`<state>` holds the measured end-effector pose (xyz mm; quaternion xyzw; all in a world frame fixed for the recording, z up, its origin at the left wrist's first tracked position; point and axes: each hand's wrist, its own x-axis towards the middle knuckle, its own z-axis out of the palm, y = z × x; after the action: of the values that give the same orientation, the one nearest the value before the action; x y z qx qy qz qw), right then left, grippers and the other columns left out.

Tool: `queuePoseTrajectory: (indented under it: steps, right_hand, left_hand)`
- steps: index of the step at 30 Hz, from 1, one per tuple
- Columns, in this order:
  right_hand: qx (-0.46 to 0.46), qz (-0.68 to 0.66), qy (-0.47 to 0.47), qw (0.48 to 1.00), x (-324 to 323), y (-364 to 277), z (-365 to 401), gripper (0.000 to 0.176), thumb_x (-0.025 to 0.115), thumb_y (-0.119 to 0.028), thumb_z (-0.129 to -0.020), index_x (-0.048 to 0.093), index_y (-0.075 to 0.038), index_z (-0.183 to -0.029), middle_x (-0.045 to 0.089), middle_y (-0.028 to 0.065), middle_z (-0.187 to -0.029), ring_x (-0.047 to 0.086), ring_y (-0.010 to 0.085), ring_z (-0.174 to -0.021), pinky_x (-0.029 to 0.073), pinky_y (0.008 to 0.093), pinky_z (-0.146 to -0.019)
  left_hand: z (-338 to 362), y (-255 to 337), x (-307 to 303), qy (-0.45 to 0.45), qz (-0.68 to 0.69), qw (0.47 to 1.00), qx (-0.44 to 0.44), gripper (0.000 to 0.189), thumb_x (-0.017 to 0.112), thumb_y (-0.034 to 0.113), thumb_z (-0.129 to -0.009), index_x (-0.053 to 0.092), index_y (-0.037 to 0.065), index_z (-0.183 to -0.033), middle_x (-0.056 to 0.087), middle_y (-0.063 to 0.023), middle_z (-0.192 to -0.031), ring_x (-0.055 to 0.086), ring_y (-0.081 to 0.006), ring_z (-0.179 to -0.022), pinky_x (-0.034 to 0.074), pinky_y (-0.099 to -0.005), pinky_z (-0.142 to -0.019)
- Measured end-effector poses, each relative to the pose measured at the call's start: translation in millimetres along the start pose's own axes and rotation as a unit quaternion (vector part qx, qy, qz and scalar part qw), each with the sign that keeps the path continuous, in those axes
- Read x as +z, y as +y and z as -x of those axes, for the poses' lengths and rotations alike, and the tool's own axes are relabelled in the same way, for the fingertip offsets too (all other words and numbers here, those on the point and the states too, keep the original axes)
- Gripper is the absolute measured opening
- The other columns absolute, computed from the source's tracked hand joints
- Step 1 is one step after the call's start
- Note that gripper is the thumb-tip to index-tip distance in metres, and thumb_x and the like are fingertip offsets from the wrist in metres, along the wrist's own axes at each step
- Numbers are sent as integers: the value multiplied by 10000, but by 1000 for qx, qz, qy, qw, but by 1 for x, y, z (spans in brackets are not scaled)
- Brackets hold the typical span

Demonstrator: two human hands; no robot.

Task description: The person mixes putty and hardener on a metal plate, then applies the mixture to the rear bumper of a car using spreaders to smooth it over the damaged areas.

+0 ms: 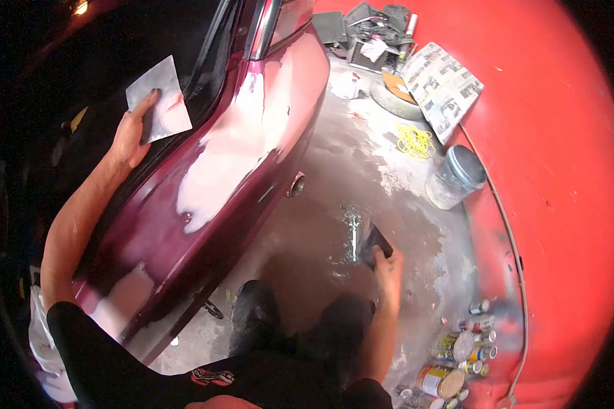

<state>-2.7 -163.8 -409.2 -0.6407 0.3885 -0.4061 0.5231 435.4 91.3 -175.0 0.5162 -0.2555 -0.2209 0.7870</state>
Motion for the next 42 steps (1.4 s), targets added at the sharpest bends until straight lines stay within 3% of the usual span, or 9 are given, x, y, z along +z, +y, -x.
queuePoseTrajectory:
  steps: [4,14,18,23,27,34,37,41,42]
  right_hand:
    - [111,-21,-27,993,16,58,-9,162,635,-82,-874,679,27,-985,650,5,-839,559,86,-705,446,245,-643]
    - [69,-23,-156,985,41,193,-89,239,569,-68,-880,656,74,-1052,635,16,-846,549,97,-740,449,258,-659]
    - [245,-120,-90,958,66,276,-126,379,626,-49,-867,555,56,-1224,634,114,-1073,605,186,-853,504,314,-735]
    - [208,-229,-76,948,84,310,-132,481,627,-27,-880,459,59,-1322,579,151,-1239,601,258,-1071,486,364,-950]
    - [298,-212,-64,928,78,225,-123,446,571,-36,-893,460,72,-1311,566,166,-1258,578,282,-1116,492,397,-946]
    - [92,-207,-59,972,69,133,-159,398,597,-82,-814,557,71,-1179,612,126,-1107,580,233,-1007,443,363,-899]
    - [71,-227,-13,971,54,51,-145,421,577,-28,-803,554,91,-1207,625,114,-1089,588,219,-980,451,341,-896]
    - [-12,-292,-180,939,32,-9,-120,453,502,90,-794,555,81,-1244,618,106,-1150,601,196,-969,458,281,-882]
    - [-126,-231,-224,938,28,-29,-106,457,494,89,-804,556,69,-1257,615,111,-1160,605,200,-969,455,281,-878]
  left_hand:
    - [-2,-2,-6,13,-5,1000,7,393,651,278,-931,569,4,-1200,651,-95,-1110,655,-205,-991,531,-375,-904]
    - [-2,-9,-11,164,-38,980,107,284,645,236,-937,603,53,-1151,665,-41,-1071,659,-155,-941,534,-321,-876]
    - [-4,-12,-15,232,-11,963,134,294,667,240,-921,606,70,-1153,668,-40,-1076,659,-165,-955,530,-326,-890]
    - [-2,-11,-19,225,6,959,172,312,678,261,-910,610,80,-1154,670,-37,-1077,656,-171,-970,524,-332,-903]
    - [5,-15,-15,247,-16,954,170,324,686,270,-900,616,72,-1146,664,-36,-1086,649,-170,-963,523,-335,-884]
    - [9,-16,4,294,-38,933,205,359,657,272,-915,604,30,-1175,652,-62,-1100,642,-198,-985,519,-372,-876]
    - [57,-19,97,318,-72,922,209,321,650,256,-918,627,15,-1128,663,-98,-1052,672,-214,-882,543,-339,-789]
    - [142,-117,178,257,-211,922,197,270,628,253,-949,653,3,-1049,672,-32,-925,596,-99,-759,489,-273,-682]
    - [154,-148,184,216,-204,939,170,239,643,235,-948,674,3,-1000,674,-13,-907,579,-77,-762,480,-267,-666]
